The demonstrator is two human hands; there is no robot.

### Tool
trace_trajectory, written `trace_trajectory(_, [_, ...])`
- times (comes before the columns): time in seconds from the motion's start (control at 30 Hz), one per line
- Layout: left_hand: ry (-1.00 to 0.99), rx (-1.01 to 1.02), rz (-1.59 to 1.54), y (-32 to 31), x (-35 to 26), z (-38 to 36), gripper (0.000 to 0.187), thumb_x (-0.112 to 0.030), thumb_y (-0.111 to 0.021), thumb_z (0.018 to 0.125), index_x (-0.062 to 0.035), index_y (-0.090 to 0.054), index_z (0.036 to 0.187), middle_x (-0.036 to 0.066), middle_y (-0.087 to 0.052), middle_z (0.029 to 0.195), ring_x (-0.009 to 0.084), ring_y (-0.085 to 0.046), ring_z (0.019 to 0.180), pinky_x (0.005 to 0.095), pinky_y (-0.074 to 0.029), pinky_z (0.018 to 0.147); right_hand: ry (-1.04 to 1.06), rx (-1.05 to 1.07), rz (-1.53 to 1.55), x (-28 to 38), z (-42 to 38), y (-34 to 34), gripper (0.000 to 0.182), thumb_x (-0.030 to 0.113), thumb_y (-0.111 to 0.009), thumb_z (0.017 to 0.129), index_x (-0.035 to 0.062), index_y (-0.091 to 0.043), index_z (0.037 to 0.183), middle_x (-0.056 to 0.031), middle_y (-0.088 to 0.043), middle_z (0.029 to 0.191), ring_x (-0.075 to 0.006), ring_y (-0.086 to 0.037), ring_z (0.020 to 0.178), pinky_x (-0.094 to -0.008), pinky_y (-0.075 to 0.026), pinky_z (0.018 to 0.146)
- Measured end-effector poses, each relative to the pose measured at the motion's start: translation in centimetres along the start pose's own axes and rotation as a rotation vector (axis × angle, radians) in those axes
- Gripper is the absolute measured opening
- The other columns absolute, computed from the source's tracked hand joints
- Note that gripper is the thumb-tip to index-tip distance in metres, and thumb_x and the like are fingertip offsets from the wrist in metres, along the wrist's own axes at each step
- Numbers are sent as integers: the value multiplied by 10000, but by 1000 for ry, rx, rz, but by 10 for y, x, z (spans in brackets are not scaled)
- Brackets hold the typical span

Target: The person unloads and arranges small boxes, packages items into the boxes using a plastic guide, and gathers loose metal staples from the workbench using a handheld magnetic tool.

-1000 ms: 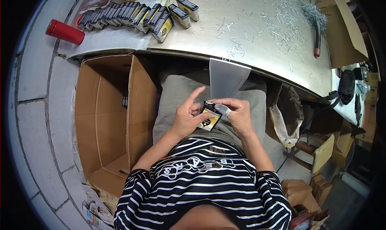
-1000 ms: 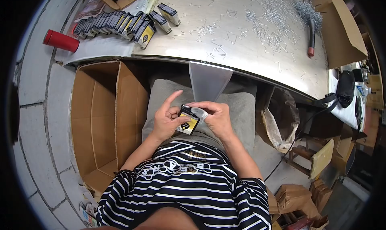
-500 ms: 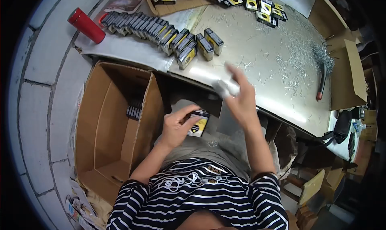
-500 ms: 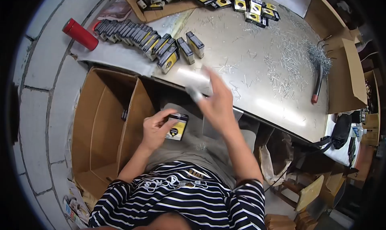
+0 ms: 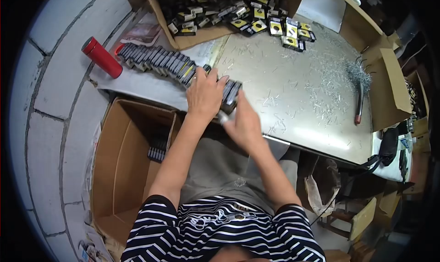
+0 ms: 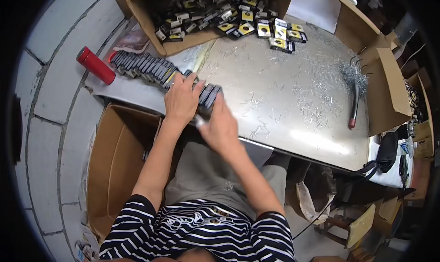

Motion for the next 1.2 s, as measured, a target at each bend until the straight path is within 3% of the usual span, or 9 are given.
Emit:
trace_trajectory(0.13, [-52,-62,-103,24,8,23,317,-272,-620,859,-51,-611,1086,149,-539,1022,332,-566,943,422,-475,805,-120,178,93,-24,-10,26,686,104,-677,761,-31,-372,1360,-279,-587,1148,-372,-628,988,-388,-520,820])
trace_trajectory(0.27, [-202,-597,103,105,60,79,623,-222,-763,748,46,-490,1239,200,-538,1198,342,-486,1153,399,-384,993,-187,167,-60,-108,30,102,502,110,-674,793,-17,-528,1256,-231,-636,1114,-319,-652,995,-367,-517,829])
trace_trajectory(0.53, [333,-161,-165,99,211,274,545,-372,-684,834,78,-597,1128,139,-674,959,195,-619,886,335,-469,810,-432,-189,-277,-411,267,193,495,329,-608,826,-79,-608,1108,-225,-666,1044,-318,-643,992,-374,-471,870])
trace_trajectory(0.67, [93,-463,-110,114,296,281,423,-310,-586,893,76,-634,1061,120,-684,907,180,-636,830,313,-483,746,-400,-438,-19,-499,345,140,517,377,-612,827,-50,-622,1119,-209,-668,1059,-308,-640,987,-375,-469,846])
trace_trajectory(0.83, [-77,-529,94,133,306,225,428,-270,-551,942,59,-569,1215,166,-653,1112,217,-613,1029,332,-463,894,-494,-164,-162,-381,329,73,428,244,-634,748,-43,-658,1065,-215,-686,902,-275,-669,849,-352,-498,786])
trace_trajectory(0.87, [-86,-526,87,130,301,215,428,-270,-551,942,59,-569,1215,166,-653,1112,217,-613,1029,332,-463,894,-505,-185,-65,-385,321,69,390,186,-610,715,-25,-670,1038,-259,-659,1006,-376,-640,970,-415,-490,868])
trace_trajectory(1.03, [-107,-772,-128,125,286,156,532,-353,-605,919,148,-616,741,64,-609,583,100,-546,567,344,-462,568,-298,-3,-2,-332,274,57,401,104,-584,744,-63,-646,1104,-215,-686,987,-256,-663,898,-335,-494,838])
trace_trajectory(1.1, [77,-731,-236,116,315,138,487,-317,-616,916,148,-599,769,75,-627,634,116,-557,600,350,-465,588,-321,39,34,-294,255,69,383,127,-595,761,-47,-654,1098,-216,-680,1021,-273,-658,947,-339,-487,868])
trace_trajectory(1.2, [-80,-696,-79,106,309,111,430,-129,-588,919,108,-464,1256,170,-553,1262,237,-543,1128,355,-399,978,-346,-55,-175,-300,253,109,411,151,-621,762,-25,-636,1133,-232,-651,1097,-310,-633,1036,-354,-469,921])
Point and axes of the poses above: each hand's wrist, its own z-axis towards the middle knuckle, its own y-axis out of the back of the hand, x = y × z, the point moved 10 cm from there along z, towards the middle knuckle
